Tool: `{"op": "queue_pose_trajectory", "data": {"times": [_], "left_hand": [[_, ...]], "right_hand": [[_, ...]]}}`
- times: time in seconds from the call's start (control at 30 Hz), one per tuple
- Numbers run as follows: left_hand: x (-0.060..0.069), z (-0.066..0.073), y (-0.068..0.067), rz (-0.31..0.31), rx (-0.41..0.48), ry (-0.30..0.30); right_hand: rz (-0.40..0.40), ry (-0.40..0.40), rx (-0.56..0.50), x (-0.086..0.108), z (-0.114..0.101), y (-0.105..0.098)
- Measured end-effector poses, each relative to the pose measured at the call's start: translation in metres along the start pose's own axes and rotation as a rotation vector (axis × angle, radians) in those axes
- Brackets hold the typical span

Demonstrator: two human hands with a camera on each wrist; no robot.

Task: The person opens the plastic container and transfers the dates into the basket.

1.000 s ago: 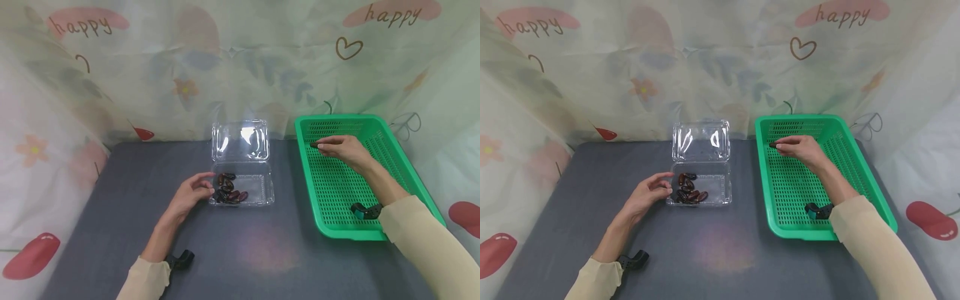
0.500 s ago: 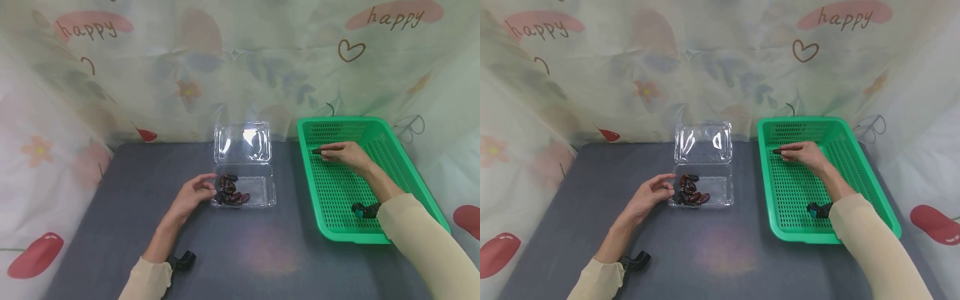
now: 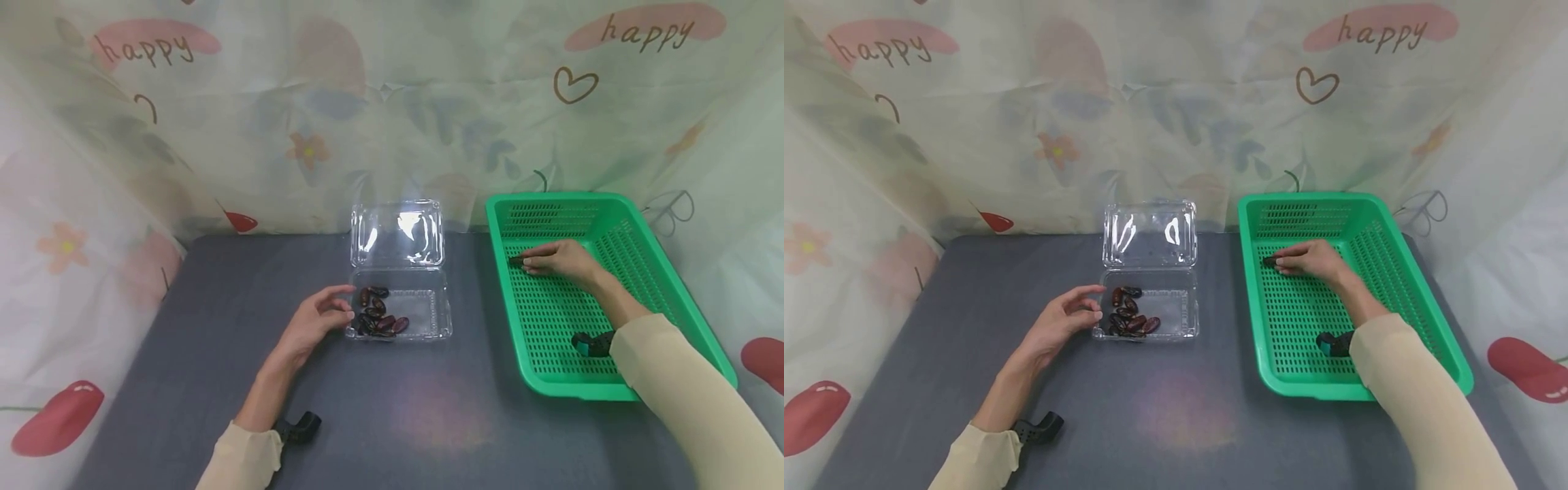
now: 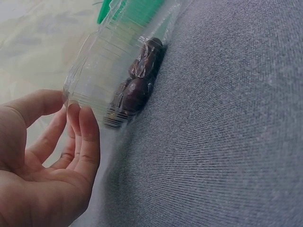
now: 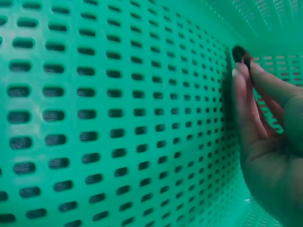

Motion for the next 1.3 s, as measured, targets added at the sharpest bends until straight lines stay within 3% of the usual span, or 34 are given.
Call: {"op": "queue_pose_trajectory", "data": {"times": [0.33, 0.67, 1.0, 1.3], "left_hand": [[0.001, -0.001, 0.001, 0.010, -0.011, -0.034], [0.000, 0.000, 0.002, 0.001, -0.016, -0.011], [0.000, 0.001, 0.003, -0.003, -0.042, 0.014], [0.000, 0.004, 0.005, -0.005, -0.056, 0.046]], "right_hand": [[0.028, 0.041, 0.060, 0.003, 0.005, -0.004], [0.030, 0.049, 0.072, 0.005, -0.003, -0.007], [0.035, -0.094, 0.155, 0.011, -0.035, 0.004], [0.038, -0.207, 0.092, 0.023, -0.068, 0.023]]}}
Point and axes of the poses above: each hand's wrist, its own x-axis away from the middle knuckle, its own y-axis out of the palm, z = x × y, the point moved 7 cm from there along -x, towards the middle knuckle, and after that the axes turned 15 degrees about -x, right-handed, at the moved point
